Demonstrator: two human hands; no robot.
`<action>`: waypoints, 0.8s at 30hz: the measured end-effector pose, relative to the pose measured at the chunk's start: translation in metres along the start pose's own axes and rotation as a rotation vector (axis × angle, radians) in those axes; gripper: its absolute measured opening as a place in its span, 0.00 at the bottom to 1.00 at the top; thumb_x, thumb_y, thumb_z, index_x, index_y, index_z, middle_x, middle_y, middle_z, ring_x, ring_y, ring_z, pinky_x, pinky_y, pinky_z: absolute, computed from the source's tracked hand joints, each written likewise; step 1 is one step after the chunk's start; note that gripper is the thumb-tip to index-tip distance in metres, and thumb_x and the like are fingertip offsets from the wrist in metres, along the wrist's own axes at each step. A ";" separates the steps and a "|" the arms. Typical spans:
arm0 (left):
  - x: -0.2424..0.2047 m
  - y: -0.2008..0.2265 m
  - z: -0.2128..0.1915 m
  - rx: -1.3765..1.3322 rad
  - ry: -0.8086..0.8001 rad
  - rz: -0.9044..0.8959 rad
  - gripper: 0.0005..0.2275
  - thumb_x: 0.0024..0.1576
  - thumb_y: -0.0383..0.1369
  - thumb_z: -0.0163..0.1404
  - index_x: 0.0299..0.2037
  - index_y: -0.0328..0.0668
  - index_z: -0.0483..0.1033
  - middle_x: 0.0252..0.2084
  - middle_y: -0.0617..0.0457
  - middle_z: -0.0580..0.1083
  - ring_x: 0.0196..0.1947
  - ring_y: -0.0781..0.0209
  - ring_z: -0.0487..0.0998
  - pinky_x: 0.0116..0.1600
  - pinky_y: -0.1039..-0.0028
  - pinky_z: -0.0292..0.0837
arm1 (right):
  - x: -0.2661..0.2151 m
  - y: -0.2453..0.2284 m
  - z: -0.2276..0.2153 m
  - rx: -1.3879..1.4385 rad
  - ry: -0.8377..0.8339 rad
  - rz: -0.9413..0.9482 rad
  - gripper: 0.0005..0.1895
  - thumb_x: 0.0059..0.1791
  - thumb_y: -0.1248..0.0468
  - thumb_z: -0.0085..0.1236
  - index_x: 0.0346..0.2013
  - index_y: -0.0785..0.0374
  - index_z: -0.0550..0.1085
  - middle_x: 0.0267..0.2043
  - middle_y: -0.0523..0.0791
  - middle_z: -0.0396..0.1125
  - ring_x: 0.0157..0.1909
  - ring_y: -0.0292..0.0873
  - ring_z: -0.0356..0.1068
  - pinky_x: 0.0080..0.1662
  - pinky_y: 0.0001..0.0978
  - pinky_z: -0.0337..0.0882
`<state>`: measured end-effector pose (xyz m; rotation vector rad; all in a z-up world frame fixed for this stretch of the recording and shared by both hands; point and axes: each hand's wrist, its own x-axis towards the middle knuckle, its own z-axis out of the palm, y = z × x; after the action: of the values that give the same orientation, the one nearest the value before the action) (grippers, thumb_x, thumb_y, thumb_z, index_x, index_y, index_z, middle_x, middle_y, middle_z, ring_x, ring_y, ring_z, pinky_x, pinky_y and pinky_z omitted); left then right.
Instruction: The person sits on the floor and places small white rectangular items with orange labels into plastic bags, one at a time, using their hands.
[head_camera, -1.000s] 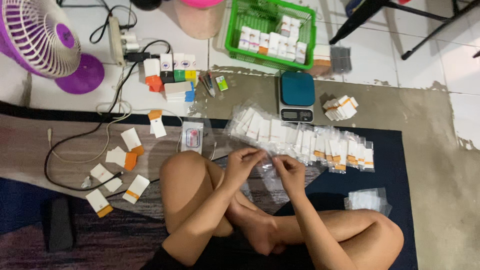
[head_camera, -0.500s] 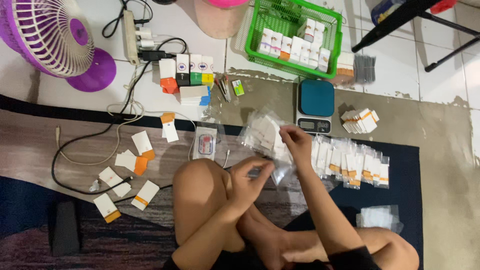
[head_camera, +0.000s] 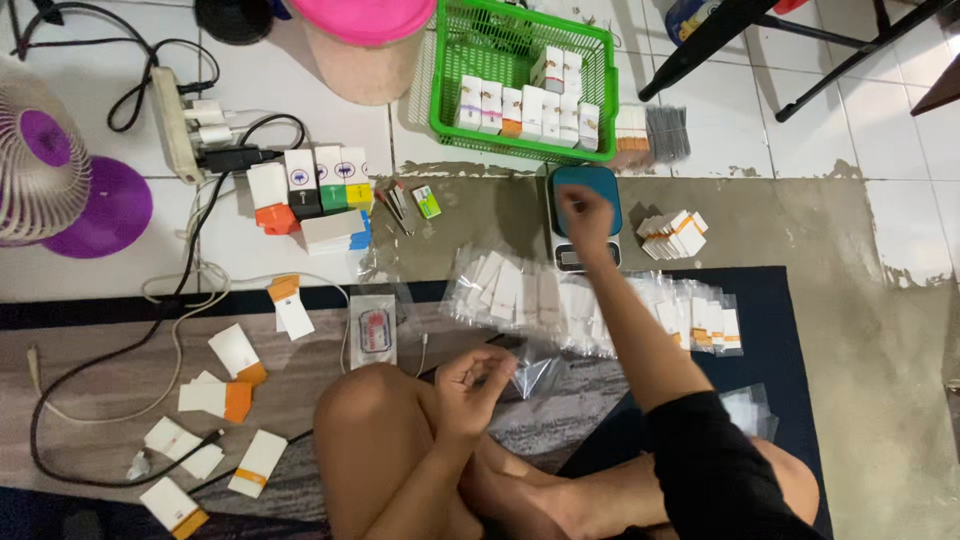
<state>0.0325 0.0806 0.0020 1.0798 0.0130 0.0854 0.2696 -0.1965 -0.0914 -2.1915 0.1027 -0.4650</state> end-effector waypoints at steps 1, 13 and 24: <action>-0.002 0.004 0.002 -0.002 -0.001 -0.001 0.03 0.54 0.23 0.63 0.35 0.29 0.84 0.25 0.42 0.82 0.30 0.56 0.86 0.34 0.68 0.82 | 0.013 0.001 -0.016 -0.003 0.001 0.001 0.05 0.52 0.68 0.62 0.42 0.61 0.83 0.35 0.50 0.76 0.34 0.45 0.75 0.37 0.40 0.73; 0.002 -0.008 -0.005 0.124 0.072 -0.336 0.03 0.55 0.27 0.60 0.30 0.36 0.82 0.32 0.52 0.82 0.27 0.65 0.80 0.35 0.77 0.75 | 0.144 0.075 -0.160 -0.701 -0.132 -0.068 0.12 0.49 0.68 0.59 0.46 0.57 0.82 0.41 0.45 0.76 0.33 0.46 0.74 0.33 0.45 0.75; 0.003 -0.018 0.007 0.151 -0.055 -0.227 0.05 0.57 0.29 0.58 0.35 0.34 0.84 0.26 0.51 0.81 0.26 0.68 0.79 0.31 0.80 0.72 | 0.006 0.141 -0.252 -0.670 -0.173 0.161 0.16 0.48 0.58 0.69 0.49 0.59 0.81 0.44 0.48 0.74 0.34 0.46 0.73 0.38 0.43 0.73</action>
<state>0.0368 0.0659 -0.0102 1.2240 0.0935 -0.1517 0.1960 -0.4736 -0.0604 -2.8378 0.3828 -0.1524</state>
